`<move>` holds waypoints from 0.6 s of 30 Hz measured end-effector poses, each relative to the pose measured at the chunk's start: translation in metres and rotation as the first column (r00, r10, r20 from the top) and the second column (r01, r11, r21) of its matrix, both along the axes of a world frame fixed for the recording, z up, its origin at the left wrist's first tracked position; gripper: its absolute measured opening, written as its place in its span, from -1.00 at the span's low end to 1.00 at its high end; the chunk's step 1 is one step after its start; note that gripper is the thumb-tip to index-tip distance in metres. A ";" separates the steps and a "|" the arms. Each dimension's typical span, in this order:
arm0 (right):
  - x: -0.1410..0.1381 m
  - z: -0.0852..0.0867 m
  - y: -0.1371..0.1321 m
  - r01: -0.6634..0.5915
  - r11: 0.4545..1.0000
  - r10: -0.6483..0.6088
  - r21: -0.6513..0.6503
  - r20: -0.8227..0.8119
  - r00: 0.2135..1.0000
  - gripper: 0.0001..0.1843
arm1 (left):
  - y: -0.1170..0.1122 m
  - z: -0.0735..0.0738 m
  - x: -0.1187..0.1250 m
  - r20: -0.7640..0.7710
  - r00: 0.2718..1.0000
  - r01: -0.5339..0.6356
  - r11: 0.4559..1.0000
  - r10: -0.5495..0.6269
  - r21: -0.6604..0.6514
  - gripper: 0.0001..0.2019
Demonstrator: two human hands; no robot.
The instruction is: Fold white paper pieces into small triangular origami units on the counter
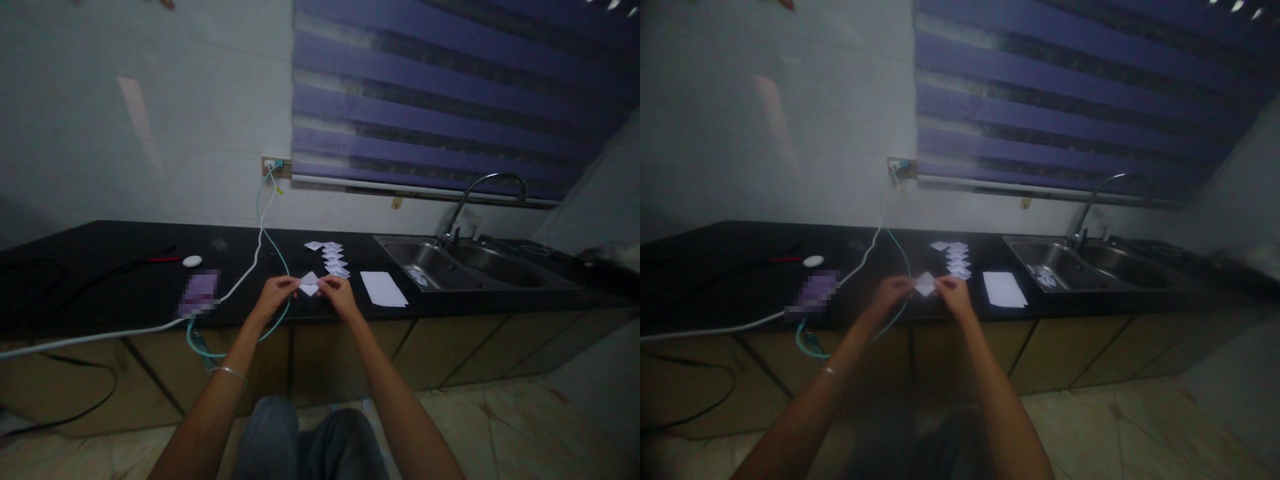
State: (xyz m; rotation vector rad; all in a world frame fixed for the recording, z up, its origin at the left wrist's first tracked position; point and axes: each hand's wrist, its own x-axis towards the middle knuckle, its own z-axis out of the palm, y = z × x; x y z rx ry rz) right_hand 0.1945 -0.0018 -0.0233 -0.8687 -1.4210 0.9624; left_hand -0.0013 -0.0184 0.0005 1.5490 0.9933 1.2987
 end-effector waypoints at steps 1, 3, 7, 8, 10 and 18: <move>0.000 0.000 0.000 0.000 1.000 0.000 -0.003 -0.005 1.000 -0.69 | 0.001 -0.001 0.001 0.014 1.000 -0.001 1.000 0.001 -0.002 -0.68; -0.001 0.000 0.000 -0.010 1.000 0.010 -0.003 -0.016 1.000 -0.71 | 0.003 -0.002 0.002 0.043 0.999 0.015 1.000 -0.014 -0.007 -0.66; -0.002 0.001 0.000 -0.005 1.000 0.005 -0.014 -0.036 0.999 -0.70 | 0.004 -0.005 0.002 0.057 0.998 0.037 0.999 -0.037 -0.008 -0.58; -0.003 0.001 -0.001 0.005 1.000 -0.006 -0.020 -0.033 0.999 -0.70 | 0.004 -0.005 0.002 0.054 0.998 0.038 0.999 -0.037 -0.009 -0.57; -0.004 0.002 -0.001 0.029 0.999 -0.029 -0.022 -0.005 1.000 -0.72 | 0.004 -0.006 0.002 0.051 0.998 0.047 0.999 -0.047 -0.012 -0.57; -0.005 0.002 -0.001 0.090 0.996 -0.092 0.022 0.079 0.993 -0.77 | 0.007 -0.006 0.004 0.046 0.994 0.096 0.995 -0.095 -0.032 -0.63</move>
